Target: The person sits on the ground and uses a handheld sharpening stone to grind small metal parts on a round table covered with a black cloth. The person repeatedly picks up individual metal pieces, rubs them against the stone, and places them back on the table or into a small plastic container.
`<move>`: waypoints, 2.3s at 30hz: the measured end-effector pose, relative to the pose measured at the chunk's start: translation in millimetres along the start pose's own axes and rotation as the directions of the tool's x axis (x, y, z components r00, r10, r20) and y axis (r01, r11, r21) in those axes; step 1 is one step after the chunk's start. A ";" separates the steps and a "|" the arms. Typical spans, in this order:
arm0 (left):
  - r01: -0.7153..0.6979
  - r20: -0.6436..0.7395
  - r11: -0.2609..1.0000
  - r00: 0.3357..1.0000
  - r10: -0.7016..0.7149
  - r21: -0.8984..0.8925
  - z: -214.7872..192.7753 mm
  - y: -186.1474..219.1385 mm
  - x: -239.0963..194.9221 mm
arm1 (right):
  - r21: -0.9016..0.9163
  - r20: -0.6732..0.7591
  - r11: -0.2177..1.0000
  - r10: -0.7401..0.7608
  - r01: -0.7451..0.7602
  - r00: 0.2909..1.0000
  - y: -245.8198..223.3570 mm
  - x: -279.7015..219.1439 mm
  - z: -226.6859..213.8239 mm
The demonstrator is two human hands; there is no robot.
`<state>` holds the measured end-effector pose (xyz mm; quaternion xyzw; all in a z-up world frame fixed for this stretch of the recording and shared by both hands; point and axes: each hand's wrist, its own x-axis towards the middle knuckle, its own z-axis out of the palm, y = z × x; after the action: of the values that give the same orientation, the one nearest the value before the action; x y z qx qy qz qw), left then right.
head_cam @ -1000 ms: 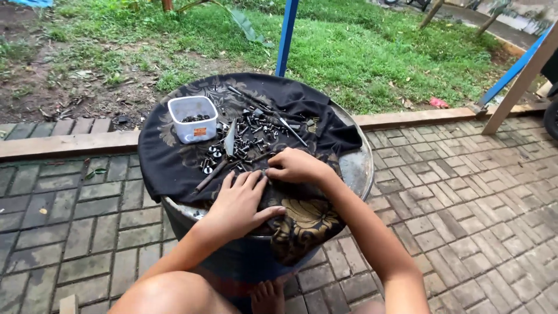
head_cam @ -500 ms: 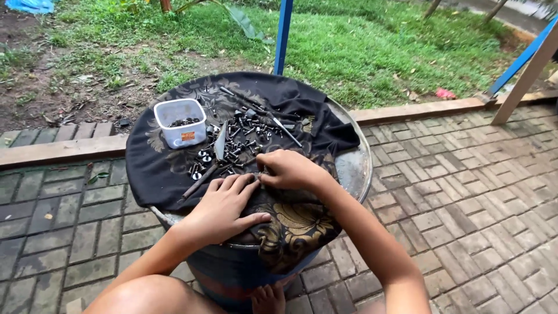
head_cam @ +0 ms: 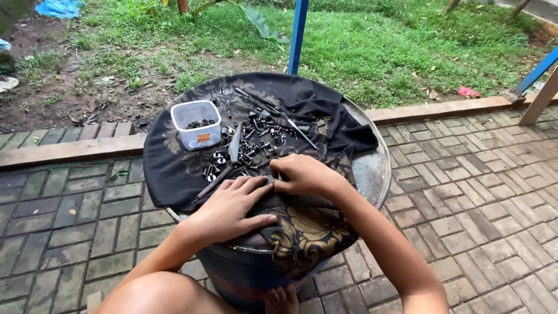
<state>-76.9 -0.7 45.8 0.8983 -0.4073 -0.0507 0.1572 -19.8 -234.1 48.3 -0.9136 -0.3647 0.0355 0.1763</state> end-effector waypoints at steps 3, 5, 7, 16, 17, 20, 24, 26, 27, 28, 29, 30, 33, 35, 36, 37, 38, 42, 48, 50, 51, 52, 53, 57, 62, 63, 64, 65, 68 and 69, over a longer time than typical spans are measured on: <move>0.003 0.004 1.000 1.000 -0.003 -0.006 -5.2 0.3 0.0 | 0.001 -0.018 1.000 -0.023 0.024 1.000 2.1 1.7 0.6; -0.001 0.003 1.000 1.000 0.001 -0.002 -4.9 -1.2 -0.4 | 0.003 -0.039 1.000 -0.005 0.005 0.999 1.1 1.5 -0.8; -0.002 -0.002 1.000 1.000 0.002 -0.001 -3.0 -3.5 -0.4 | 0.003 -0.055 1.000 0.010 -0.010 0.998 0.3 1.5 -1.6; -0.055 -0.026 0.997 0.998 0.056 0.052 3.5 -9.9 -0.7 | 0.033 -0.085 0.999 -0.010 0.013 0.996 -1.8 2.0 -5.7; -0.058 -0.034 0.997 0.998 0.060 0.056 5.7 -11.4 -0.2 | 0.056 -0.243 0.994 -0.075 0.091 0.967 2.3 2.0 -6.7; -0.061 -0.041 0.997 0.997 0.064 0.056 5.5 -12.1 -0.9 | 0.083 -0.523 0.981 -0.106 0.174 0.846 14.1 1.4 -2.6; -0.053 -0.054 0.997 0.997 0.056 0.055 7.0 -12.2 -1.0 | -0.128 -0.638 0.979 -0.206 0.161 0.742 61.0 23.7 35.3; -0.056 -0.048 0.997 0.997 0.058 0.051 4.8 -9.8 -0.1 | -0.042 -0.318 0.996 -0.086 0.076 0.944 23.2 13.6 19.1; -0.056 -0.044 0.997 0.997 0.058 0.052 3.2 -9.0 0.6 | 0.009 0.055 1.000 0.027 -0.028 0.998 4.4 9.3 10.9; -0.057 -0.037 0.997 0.998 0.059 0.053 4.9 -10.2 0.4 | 0.015 0.053 0.999 0.029 -0.030 0.998 4.5 7.6 10.4; -0.059 -0.036 0.997 0.997 0.061 0.058 6.6 -11.3 -0.2 | 0.046 0.069 0.998 0.044 -0.047 0.997 4.1 5.9 10.0; -0.058 -0.048 0.996 0.997 0.061 0.066 7.7 -12.8 1.0 | 0.064 0.088 0.996 0.052 -0.057 0.995 5.1 6.2 6.0; -0.057 -0.042 0.997 0.997 0.059 0.053 6.0 -12.3 0.9 | 0.046 0.088 0.998 0.037 -0.041 0.995 6.1 6.3 7.7; -0.057 -0.036 0.997 0.998 0.059 0.054 1.8 -10.2 1.0 | 0.063 0.078 0.997 0.041 -0.046 0.996 5.4 4.4 5.0; -0.052 -0.030 0.998 0.998 0.054 0.046 0.5 -8.5 0.0 | 0.081 0.077 0.995 0.044 -0.050 0.996 4.3 2.6 4.8; -0.055 -0.026 0.997 0.998 0.056 0.050 -1.3 -8.5 0.5 | 0.084 0.072 0.995 0.045 -0.051 0.996 5.7 3.8 4.8; -0.055 -0.026 0.997 0.998 0.056 0.050 -1.7 -8.1 0.6 | 0.095 0.056 0.995 0.029 -0.034 0.998 6.9 4.2 5.9; -0.059 -0.033 0.997 0.998 0.060 0.047 1.2 -11.2 -0.2 | 0.058 0.035 0.998 0.009 -0.011 0.999 2.0 2.5 3.0; -0.066 -0.041 0.998 0.997 0.066 0.024 -1.4 -8.3 -1.4 | 0.063 0.033 0.998 0.010 -0.012 0.999 -0.4 0.7 -0.2; -0.065 -0.043 0.998 0.997 0.066 0.023 -1.5 -8.7 -1.3 | 0.065 0.031 0.998 0.022 -0.024 0.999 1.0 1.1 -0.5; -0.065 -0.043 0.998 0.997 0.066 0.024 -1.4 -8.8 -1.7 | 0.068 0.028 0.997 0.033 -0.035 0.999 1.5 1.3 -0.3; -0.064 -0.045 0.998 0.997 0.065 0.025 -1.3 -9.6 -1.4 | 0.067 0.028 0.997 0.032 -0.033 0.999 1.9 0.8 -0.9; -0.071 -0.049 0.997 0.996 0.072 0.031 -1.3 -10.5 -1.1 | 0.058 0.018 0.997 0.042 -0.043 0.999 2.2 0.2 -1.4; -0.079 -0.059 0.997 0.995 0.081 0.026 1.8 -12.3 -1.2 | 0.038 0.014 0.998 0.054 -0.055 0.998 4.7 0.5 0.9; -0.084 -0.065 0.996 0.994 0.086 0.023 1.8 -13.0 -1.6 | 0.053 0.025 0.997 0.060 -0.061 0.998 1.6 -0.1 -1.3; -0.087 -0.066 0.996 0.994 0.088 0.017 1.6 -12.6 -2.1 | 0.048 0.030 0.997 0.061 -0.063 0.998 0.3 -0.4 -2.3; -0.083 -0.067 0.996 0.994 0.084 0.014 2.9 -13.0 -0.3 | 0.048 0.034 0.997 0.058 -0.059 0.998 0.4 -1.3 -1.4; -0.094 -0.061 0.995 0.994 0.096 0.031 4.0 -13.6 1.3 | 0.065 0.022 0.996 0.061 -0.062 0.998 0.2 -2.0 -0.5; -0.083 -0.069 0.995 0.994 0.086 0.049 1.4 -13.7 -2.3 | 0.078 0.022 0.996 0.042 -0.044 0.999 0.7 4.0 1.5; -0.095 -0.072 0.995 0.993 0.098 0.041 0.5 -11.4 -2.4 | 0.073 0.026 0.996 0.058 -0.060 0.998 2.2 3.3 1.2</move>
<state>-70.4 8.0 41.5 0.8815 -0.4452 -0.0024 0.1577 -16.1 -232.9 46.6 -0.9163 -0.3382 0.0651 0.2043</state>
